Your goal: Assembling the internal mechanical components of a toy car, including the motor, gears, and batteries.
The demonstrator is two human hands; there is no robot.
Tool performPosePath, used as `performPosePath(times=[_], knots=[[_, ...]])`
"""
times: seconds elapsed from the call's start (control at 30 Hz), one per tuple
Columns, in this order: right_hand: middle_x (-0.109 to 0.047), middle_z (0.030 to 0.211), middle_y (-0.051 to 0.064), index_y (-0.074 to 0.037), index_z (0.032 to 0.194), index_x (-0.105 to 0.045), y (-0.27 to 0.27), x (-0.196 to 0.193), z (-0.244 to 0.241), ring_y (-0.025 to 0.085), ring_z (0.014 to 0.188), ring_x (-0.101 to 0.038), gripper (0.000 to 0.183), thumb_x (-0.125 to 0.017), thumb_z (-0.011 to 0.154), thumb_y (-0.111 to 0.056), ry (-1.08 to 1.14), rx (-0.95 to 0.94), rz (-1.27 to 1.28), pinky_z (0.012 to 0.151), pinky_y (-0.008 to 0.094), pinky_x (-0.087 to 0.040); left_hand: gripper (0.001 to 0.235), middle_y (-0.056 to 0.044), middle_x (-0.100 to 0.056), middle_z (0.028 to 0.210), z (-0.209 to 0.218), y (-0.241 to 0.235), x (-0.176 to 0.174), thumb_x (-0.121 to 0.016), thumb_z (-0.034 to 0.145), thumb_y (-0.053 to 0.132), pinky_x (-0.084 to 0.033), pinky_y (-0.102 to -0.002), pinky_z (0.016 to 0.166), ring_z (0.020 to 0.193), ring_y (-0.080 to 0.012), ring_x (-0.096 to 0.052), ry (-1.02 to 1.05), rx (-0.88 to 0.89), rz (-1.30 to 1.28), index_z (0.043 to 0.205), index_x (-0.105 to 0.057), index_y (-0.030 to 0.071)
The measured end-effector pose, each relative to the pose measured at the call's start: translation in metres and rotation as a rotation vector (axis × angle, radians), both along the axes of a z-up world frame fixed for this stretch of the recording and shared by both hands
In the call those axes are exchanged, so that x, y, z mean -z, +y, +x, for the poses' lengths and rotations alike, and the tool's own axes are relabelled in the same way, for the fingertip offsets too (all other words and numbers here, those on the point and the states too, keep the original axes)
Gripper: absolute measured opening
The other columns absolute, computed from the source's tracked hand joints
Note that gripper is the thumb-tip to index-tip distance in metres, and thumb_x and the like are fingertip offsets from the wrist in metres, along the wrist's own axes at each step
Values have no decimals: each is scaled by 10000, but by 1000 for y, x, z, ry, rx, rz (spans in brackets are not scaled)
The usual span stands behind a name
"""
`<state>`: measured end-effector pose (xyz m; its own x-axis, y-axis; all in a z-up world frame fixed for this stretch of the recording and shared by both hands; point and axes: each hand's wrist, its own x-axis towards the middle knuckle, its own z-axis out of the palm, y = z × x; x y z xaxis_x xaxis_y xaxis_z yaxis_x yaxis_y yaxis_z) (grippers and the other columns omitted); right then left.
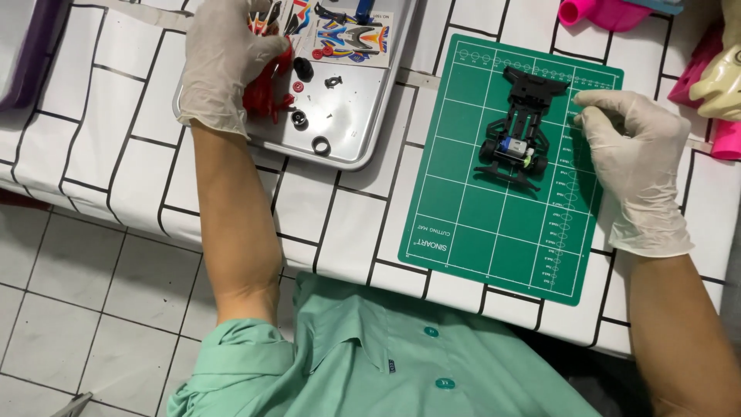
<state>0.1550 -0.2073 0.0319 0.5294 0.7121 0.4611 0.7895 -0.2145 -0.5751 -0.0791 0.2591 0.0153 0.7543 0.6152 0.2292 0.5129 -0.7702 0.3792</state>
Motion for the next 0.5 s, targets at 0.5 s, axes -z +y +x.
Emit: performPosePath(times=[0.5], knots=[[-754, 1063, 269, 154, 1245, -776, -6, 5, 11, 284, 949, -741, 173, -662, 1126, 208, -37, 24, 11, 809, 328, -586, 302, -61, -734, 964, 5, -1, -9, -752, 753, 15, -525, -445, 652, 889, -298, -656, -137, 12, 233, 993, -791, 194]])
